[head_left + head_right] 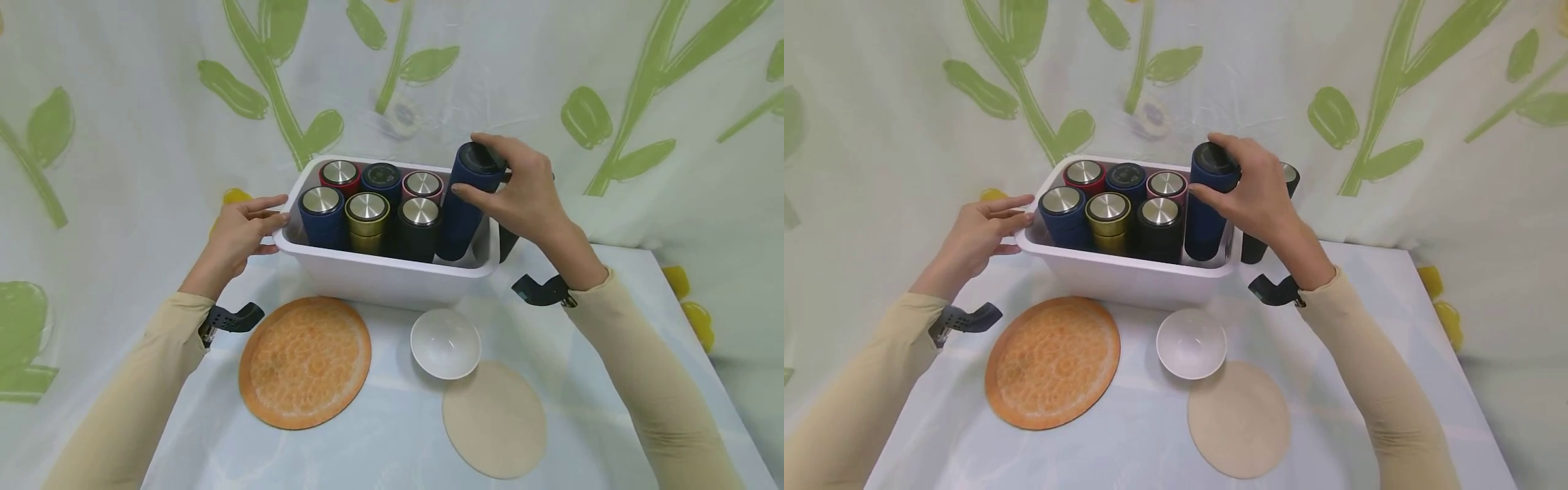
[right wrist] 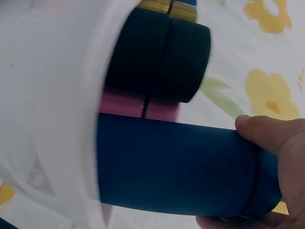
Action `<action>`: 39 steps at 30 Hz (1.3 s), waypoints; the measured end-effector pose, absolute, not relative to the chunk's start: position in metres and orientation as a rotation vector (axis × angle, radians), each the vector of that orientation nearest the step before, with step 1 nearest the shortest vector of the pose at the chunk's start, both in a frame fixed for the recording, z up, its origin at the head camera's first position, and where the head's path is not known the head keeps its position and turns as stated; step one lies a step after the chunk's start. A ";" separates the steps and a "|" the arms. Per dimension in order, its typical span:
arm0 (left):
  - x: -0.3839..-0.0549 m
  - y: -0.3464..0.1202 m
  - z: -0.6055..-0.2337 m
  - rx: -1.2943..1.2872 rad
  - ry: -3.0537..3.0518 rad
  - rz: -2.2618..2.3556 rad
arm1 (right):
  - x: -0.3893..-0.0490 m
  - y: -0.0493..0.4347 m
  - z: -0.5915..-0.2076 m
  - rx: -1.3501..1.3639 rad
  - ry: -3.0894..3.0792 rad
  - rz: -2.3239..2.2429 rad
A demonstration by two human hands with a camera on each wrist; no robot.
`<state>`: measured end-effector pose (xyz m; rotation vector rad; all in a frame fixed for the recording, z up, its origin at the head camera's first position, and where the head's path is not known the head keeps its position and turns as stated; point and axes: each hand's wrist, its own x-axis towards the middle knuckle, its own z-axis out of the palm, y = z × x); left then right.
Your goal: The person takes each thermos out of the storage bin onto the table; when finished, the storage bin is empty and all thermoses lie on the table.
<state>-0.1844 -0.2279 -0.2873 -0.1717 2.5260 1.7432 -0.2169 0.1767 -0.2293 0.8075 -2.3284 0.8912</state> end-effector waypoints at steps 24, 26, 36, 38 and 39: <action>-0.186 -0.224 -0.286 -0.177 2.527 1.740 | -0.186 0.185 -0.187 0.789 -2.184 0.796; -0.186 -0.225 -0.286 -0.175 2.531 1.740 | -0.183 0.184 -0.183 0.778 -2.173 0.803; -0.186 -0.227 -0.288 -0.165 2.526 1.752 | -0.166 0.184 -0.168 0.821 -2.053 0.755; -0.185 -0.227 -0.288 -0.161 2.521 1.758 | -0.160 0.182 -0.165 0.795 -2.052 0.771; -0.185 -0.227 -0.288 -0.161 2.519 1.759 | -0.157 0.182 -0.163 0.774 -2.056 0.777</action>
